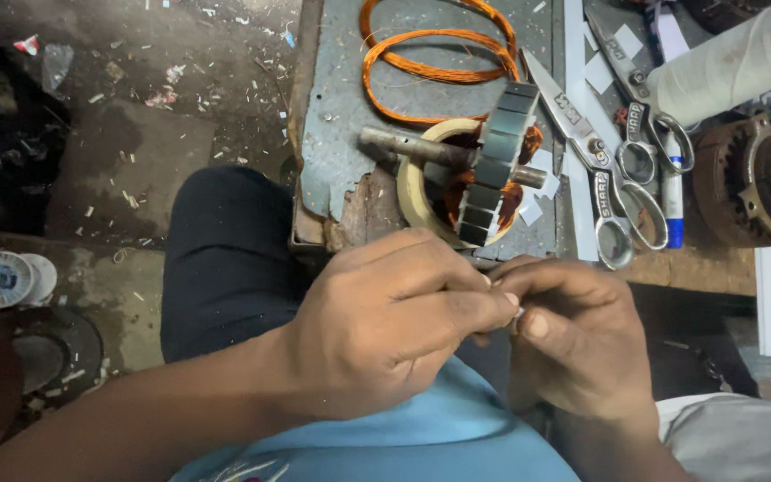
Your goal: The person winds copper wire around a motor stator component, carefully threading it through slots and securing it with white tape. They repeatedly adjust the wire and the stator to ensure proper placement.
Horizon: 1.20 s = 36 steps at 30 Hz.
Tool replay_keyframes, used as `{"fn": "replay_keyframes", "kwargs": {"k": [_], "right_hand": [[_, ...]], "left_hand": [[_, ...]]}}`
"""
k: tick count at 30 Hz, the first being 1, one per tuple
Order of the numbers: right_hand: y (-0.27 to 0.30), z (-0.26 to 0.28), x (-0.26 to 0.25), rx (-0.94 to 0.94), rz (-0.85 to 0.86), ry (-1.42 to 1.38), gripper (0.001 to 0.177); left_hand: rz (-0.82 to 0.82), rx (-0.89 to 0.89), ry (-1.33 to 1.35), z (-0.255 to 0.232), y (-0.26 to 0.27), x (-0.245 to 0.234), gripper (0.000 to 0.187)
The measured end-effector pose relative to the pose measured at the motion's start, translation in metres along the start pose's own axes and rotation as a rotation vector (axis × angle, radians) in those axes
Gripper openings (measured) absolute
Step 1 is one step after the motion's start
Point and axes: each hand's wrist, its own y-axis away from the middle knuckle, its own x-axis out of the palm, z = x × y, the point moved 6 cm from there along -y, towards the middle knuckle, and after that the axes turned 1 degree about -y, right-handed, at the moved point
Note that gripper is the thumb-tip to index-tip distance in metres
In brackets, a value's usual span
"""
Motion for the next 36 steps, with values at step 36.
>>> {"fn": "replay_keyframes", "kwargs": {"k": [36], "right_hand": [[-0.022, 0.059, 0.062, -0.894, -0.156, 1.573, 0.014]], "left_hand": [[-0.232, -0.009, -0.187, 0.050, 0.013, 0.002, 0.051]]}}
